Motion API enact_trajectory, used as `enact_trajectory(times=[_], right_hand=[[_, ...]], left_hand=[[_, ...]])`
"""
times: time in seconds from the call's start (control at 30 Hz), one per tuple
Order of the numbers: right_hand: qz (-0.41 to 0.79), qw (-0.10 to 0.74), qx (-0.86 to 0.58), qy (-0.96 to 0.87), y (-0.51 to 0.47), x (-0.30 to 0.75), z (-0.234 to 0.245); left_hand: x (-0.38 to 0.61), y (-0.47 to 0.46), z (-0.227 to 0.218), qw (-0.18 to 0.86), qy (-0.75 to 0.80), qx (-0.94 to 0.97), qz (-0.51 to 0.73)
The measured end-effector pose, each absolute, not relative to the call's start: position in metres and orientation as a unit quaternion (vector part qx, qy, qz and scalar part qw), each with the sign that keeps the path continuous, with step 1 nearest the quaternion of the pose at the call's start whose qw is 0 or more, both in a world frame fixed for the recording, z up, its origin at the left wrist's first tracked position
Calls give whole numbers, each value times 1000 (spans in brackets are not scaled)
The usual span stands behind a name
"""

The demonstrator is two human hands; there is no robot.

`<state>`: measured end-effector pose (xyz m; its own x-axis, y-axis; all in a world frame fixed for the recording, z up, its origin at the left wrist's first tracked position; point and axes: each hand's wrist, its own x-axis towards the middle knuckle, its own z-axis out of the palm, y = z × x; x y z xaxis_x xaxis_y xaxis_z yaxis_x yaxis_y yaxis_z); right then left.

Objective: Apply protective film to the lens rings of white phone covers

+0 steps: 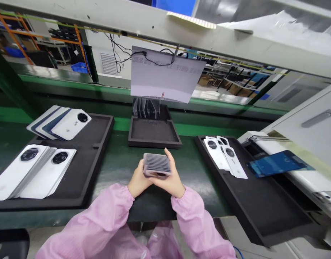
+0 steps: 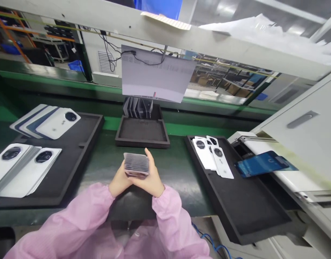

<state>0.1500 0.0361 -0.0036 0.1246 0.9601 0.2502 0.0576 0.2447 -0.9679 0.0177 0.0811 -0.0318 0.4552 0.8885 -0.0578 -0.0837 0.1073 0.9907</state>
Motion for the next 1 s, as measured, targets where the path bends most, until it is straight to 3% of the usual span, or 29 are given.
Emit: enact_trajectory(times=[0.17, 0.33, 0.53, 0.73, 0.8, 0.93, 1.0], right_hand=[[499, 629, -461, -378, 49, 141, -18], [547, 637, -406, -362, 60, 147, -2], [576, 607, -366, -407, 62, 187, 24], [641, 479, -385, -460, 69, 210, 26], [619, 499, -406, -450, 74, 201, 15], [491, 627, -456, -397, 82, 173, -5], [405, 685, -480, -369, 81, 161, -8]], left_hand=[[16, 81, -29, 676, 327, 545, 372], [6, 84, -7, 793, 229, 511, 242], [-12, 82, 16, 858, 160, 482, 82], [-35, 99, 42, 888, 141, 431, -68], [-40, 109, 50, 902, 147, 407, -16], [-28, 113, 48, 825, 213, 410, 326], [-6, 105, 36, 784, 232, 393, 422]])
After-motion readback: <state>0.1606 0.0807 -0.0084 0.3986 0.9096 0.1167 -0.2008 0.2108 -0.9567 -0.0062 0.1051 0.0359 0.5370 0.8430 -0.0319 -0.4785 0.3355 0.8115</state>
